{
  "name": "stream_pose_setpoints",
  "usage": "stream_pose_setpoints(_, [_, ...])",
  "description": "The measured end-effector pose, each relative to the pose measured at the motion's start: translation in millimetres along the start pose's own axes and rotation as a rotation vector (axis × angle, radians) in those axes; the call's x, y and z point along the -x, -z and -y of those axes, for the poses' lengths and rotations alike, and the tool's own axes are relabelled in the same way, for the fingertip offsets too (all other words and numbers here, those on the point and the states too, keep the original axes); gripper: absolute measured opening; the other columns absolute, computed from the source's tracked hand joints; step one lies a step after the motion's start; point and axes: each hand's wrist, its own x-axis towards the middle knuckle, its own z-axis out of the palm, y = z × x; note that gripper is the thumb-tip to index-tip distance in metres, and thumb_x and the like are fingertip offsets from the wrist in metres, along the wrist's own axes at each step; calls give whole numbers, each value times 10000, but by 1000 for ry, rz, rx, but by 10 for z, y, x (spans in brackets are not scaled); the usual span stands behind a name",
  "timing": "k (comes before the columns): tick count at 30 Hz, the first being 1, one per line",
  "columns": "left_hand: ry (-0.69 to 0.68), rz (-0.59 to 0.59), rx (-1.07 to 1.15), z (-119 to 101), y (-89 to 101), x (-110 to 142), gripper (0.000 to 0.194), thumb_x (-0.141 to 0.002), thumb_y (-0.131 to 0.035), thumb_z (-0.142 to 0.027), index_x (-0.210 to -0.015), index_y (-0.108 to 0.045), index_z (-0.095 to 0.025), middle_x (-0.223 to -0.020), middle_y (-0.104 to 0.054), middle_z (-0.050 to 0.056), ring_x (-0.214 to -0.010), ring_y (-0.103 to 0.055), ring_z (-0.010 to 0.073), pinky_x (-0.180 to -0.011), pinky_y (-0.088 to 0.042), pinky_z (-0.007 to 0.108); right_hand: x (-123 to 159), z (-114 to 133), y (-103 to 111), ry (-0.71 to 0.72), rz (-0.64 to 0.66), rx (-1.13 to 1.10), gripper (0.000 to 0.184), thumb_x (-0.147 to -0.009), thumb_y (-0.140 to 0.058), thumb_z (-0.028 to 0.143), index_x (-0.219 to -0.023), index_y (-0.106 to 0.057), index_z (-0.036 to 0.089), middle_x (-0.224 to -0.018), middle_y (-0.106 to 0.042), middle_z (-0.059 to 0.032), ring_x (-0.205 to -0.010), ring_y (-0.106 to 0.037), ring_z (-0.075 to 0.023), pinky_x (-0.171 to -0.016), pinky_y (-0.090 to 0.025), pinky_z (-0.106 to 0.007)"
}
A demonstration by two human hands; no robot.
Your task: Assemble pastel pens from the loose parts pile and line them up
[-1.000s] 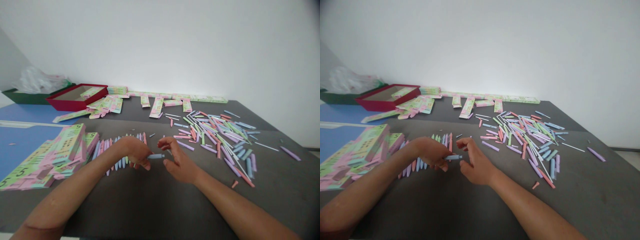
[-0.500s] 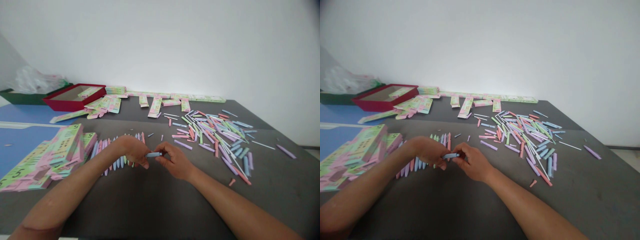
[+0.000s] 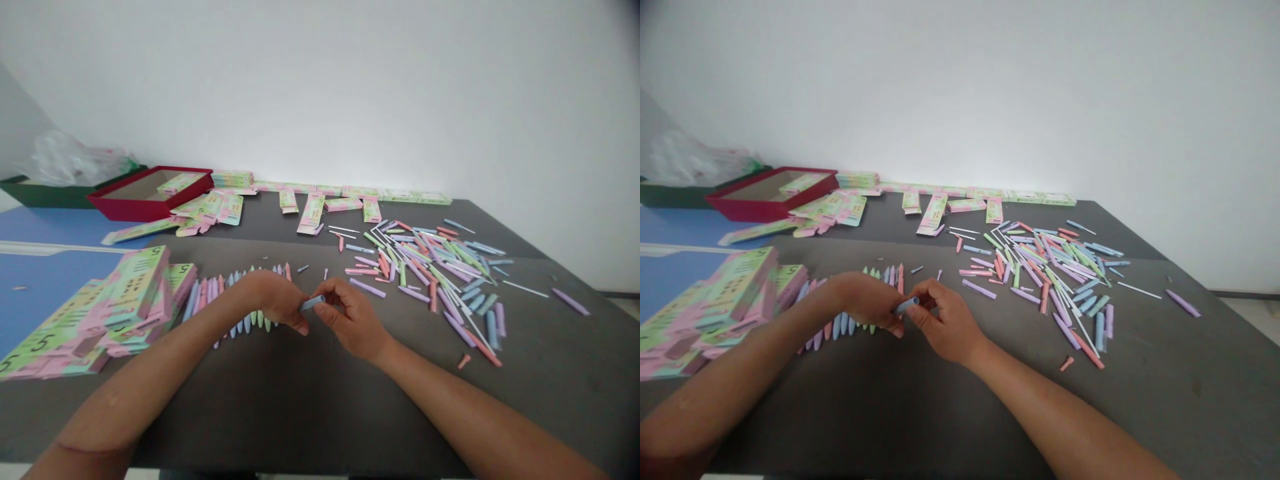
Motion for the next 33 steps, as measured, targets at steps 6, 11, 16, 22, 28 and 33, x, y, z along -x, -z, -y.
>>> stream_pose_setpoints(6, [-10, 84, -22, 89, 61, 6, 522, -863, -528, -482, -1318, -520, -226, -1134, -695, 115, -949, -643, 239, -740, -441, 263, -85, -86, -12, -179, -82, -362, 196, -852, -558, 384, -833, -491, 201, -716, -622, -2, -648, -586, -134, -647, -493, -291])
stream_pose_setpoints(11, [18, 123, -7, 213, 46, 22, 639, -875, -483, -507, -1433, -379, -212, -1089, -718, 105, -939, -655, 219, -755, -422, 242, -182, -224, 135, -236, -176, -493, 224, -801, -602, 393, -807, -465, 216, -745, -675, 1, -653, -633, -143, -629, -527, -299])
stream_pose_setpoints(16, [42, 189, -9, 116, 40, -7, 727, -866, -477, -551, -1472, -313, -185, -1194, -665, 154, -1027, -630, 262, -779, -427, 268, -248, -302, 295, -266, -286, -488, 213, -780, -616, 377, -804, -475, 219, -691, -663, 22, -563, -618, -134, -539, -520, -268])
stream_pose_setpoints(22, [9, 230, -8, 70, -1, -75, 730, -868, -482, -552, -1469, -320, -170, -1200, -657, 170, -1041, -623, 278, -763, -436, 276, -284, -367, 354, -275, -346, -485, 242, -761, -635, 385, -863, -502, 210, -649, -646, 40, -534, -605, -121, -506, -504, -240])
stream_pose_setpoints(28, [-8, 257, 12, 61, -46, -111, 685, -879, -476, -518, -1451, -360, -160, -1152, -678, 182, -886, -674, 279, -688, -454, 296, -306, -414, 392, -310, -374, -528, 319, -734, -669, 392, -922, -473, 224, -614, -635, 58, -491, -597, -122, -491, -504, -245])
stream_pose_setpoints(33, [11, 287, 63, 14, -49, -103, 665, -878, -485, -482, -1445, -369, -153, -998, -728, 158, -735, -679, 234, -589, -444, 272, -329, -393, 426, -344, -416, -567, 284, -726, -668, 354, -881, -472, 220, -590, -634, 57, -453, -576, -109, -446, -481, -214])
